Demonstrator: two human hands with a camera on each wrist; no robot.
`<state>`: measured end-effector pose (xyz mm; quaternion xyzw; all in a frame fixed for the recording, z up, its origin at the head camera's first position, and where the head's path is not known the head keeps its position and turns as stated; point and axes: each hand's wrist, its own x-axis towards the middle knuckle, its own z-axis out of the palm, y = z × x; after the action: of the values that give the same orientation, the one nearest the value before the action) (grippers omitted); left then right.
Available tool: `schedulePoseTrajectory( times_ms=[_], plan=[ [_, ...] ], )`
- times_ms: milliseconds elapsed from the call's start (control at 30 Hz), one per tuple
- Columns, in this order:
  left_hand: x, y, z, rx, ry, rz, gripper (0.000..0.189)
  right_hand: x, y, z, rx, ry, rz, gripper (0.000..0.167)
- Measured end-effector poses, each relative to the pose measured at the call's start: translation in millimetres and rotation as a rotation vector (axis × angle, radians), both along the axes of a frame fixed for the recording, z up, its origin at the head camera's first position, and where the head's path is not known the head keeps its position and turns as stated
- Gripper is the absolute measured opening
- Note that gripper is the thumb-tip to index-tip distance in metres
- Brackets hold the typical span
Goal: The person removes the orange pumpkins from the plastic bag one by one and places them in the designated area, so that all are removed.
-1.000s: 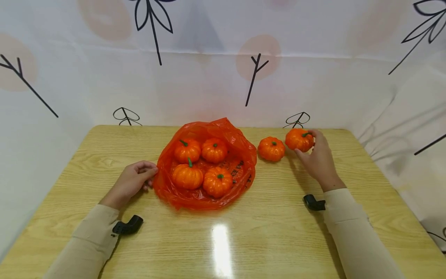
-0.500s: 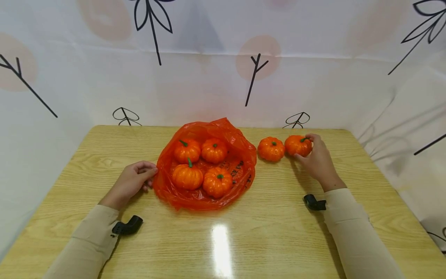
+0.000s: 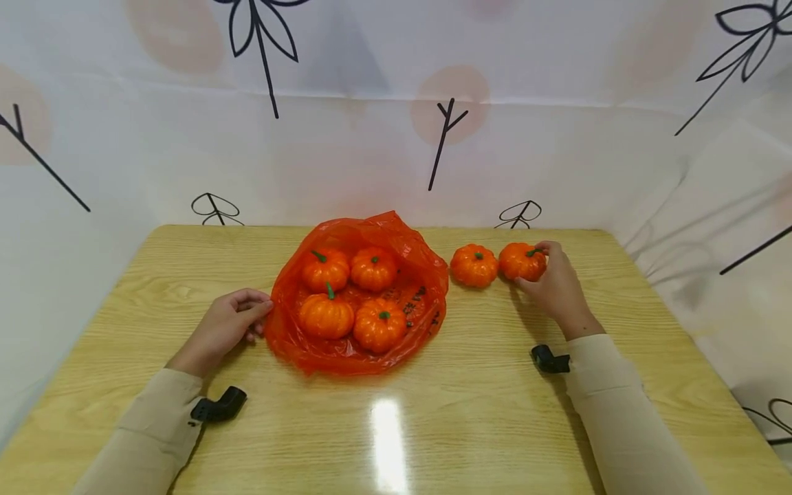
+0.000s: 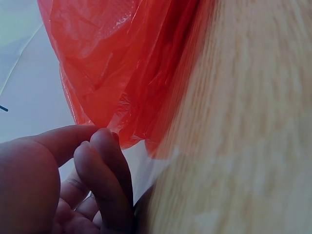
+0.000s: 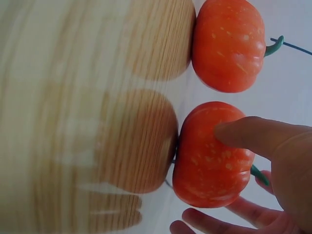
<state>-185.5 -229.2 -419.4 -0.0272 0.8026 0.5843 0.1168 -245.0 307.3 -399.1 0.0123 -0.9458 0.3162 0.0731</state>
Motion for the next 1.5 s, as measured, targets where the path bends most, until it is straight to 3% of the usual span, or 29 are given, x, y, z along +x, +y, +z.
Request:
schedulePoseTrajectory(
  times_ms=[300, 467, 667, 833, 933, 1233, 1500],
  plan=[
    [-2.9, 0.7, -2.7, 0.027, 0.0, 0.007, 0.04, -1.3, -2, 2.7, -0.023, -0.007, -0.009, 0.075],
    [-6.2, 1.7, -3.1, 0.02, 0.017, 0.005, 0.037, 1.4, -2, 5.9, -0.036, 0.011, -0.048, 0.067],
    [-6.1, 2.0, -3.2, 0.024, 0.01, 0.015, 0.035, 6.5, -16, 9.9, -0.103, 0.204, -0.088, 0.046],
    [-5.5, 2.1, -2.7, 0.018, 0.013, 0.016, 0.034, 14.3, -44, 14.9, -0.185, 0.408, -0.02, 0.029],
    [-5.2, 2.0, -2.8, 0.02, 0.016, 0.015, 0.034, 20.7, -62, 14.2, -0.207, 0.46, 0.048, 0.026],
    [-4.7, 1.3, -3.7, 0.022, 0.008, 0.021, 0.032, 45.0, -111, 7.4, -0.199, 0.408, 0.284, 0.029],
    [-4.3, 0.6, -3.8, 0.011, -0.002, 0.02, 0.031, 64.7, -142, 7.4, -0.419, 0.194, 0.415, 0.032]
  ],
)
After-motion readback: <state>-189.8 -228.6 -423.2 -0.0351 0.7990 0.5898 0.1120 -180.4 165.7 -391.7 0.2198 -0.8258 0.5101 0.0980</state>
